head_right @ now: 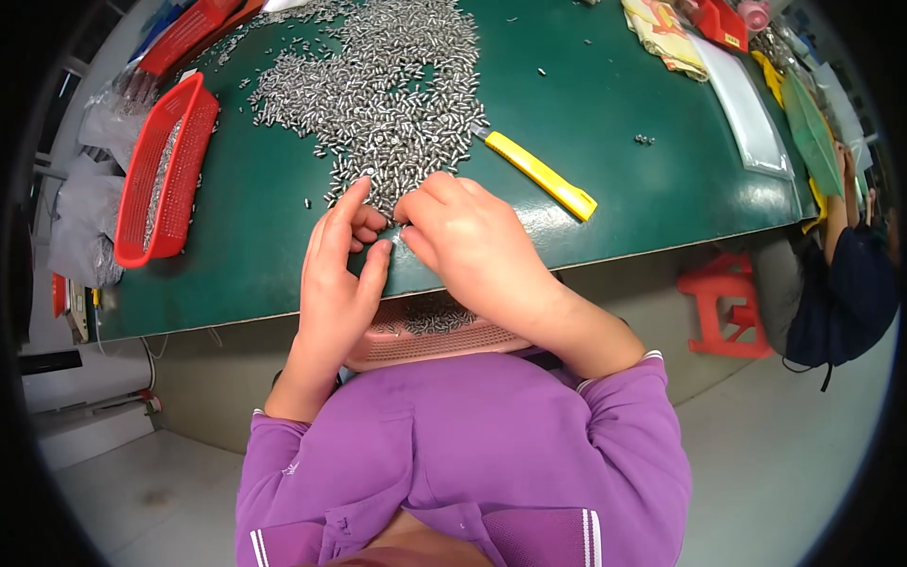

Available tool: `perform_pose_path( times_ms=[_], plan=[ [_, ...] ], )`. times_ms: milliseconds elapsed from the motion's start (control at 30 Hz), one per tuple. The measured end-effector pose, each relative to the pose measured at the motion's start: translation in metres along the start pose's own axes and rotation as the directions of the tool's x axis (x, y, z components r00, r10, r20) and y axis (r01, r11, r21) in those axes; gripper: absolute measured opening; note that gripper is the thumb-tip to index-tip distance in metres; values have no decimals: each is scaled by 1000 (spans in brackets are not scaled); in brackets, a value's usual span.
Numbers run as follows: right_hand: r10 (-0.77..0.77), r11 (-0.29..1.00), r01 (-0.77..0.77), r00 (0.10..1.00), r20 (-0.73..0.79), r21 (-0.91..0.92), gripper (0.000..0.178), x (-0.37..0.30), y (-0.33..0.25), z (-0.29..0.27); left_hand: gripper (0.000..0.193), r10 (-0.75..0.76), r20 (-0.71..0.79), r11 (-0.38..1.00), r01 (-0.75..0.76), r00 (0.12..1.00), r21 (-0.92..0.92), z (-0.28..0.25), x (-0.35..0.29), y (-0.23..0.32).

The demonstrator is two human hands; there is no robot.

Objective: The recorder picks up small metal components from a pile on a workbench, inspects them individually, and sorts them into a plastic tray.

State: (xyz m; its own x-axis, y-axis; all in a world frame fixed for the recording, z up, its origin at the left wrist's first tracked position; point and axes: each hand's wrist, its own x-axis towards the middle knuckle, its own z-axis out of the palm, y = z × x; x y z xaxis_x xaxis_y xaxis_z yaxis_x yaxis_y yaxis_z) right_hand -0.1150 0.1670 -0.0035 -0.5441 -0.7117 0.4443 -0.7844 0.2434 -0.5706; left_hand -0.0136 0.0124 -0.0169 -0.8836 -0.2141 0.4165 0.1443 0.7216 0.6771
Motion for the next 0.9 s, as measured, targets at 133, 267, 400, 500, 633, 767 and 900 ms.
perform_pose_path(
  times_ms=[133, 267, 400, 500, 633, 767, 900],
  plan=[
    [-13, 998, 8, 997, 72, 67, 17, -2, -1, -3, 65, -24, 44, 996, 28, 999, -85, -4, -3, -4],
    [-9, 999, 7, 998, 54, 49, 18, -3, -1, 0, 66, -3, 20, 995, 5, 1000, -100, -4, -3, -3],
    [-10, 999, 7, 998, 61, 48, 18, -2, -3, 2, 66, 6, 16, 997, -5, 1000, -81, -4, -4, -6],
    [-18, 999, 16, 999, 50, 47, 18, -2, -4, 3, 67, 25, 10, 997, -24, 1000, -70, -3, -5, -9],
    [-10, 999, 8, 999, 49, 43, 18, -3, -4, 2, 67, 10, 24, 996, -8, 1000, -85, -4, -5, -7],
    [10, 996, -16, 998, 60, 89, 18, -1, -7, -2, 67, -15, 20, 995, 16, 1000, -101, -4, -4, -4],
    [25, 998, -29, 997, 72, 49, 19, -1, -6, -1, 66, -19, 18, 994, 21, 1000, -110, -3, -3, -4]
  ],
)
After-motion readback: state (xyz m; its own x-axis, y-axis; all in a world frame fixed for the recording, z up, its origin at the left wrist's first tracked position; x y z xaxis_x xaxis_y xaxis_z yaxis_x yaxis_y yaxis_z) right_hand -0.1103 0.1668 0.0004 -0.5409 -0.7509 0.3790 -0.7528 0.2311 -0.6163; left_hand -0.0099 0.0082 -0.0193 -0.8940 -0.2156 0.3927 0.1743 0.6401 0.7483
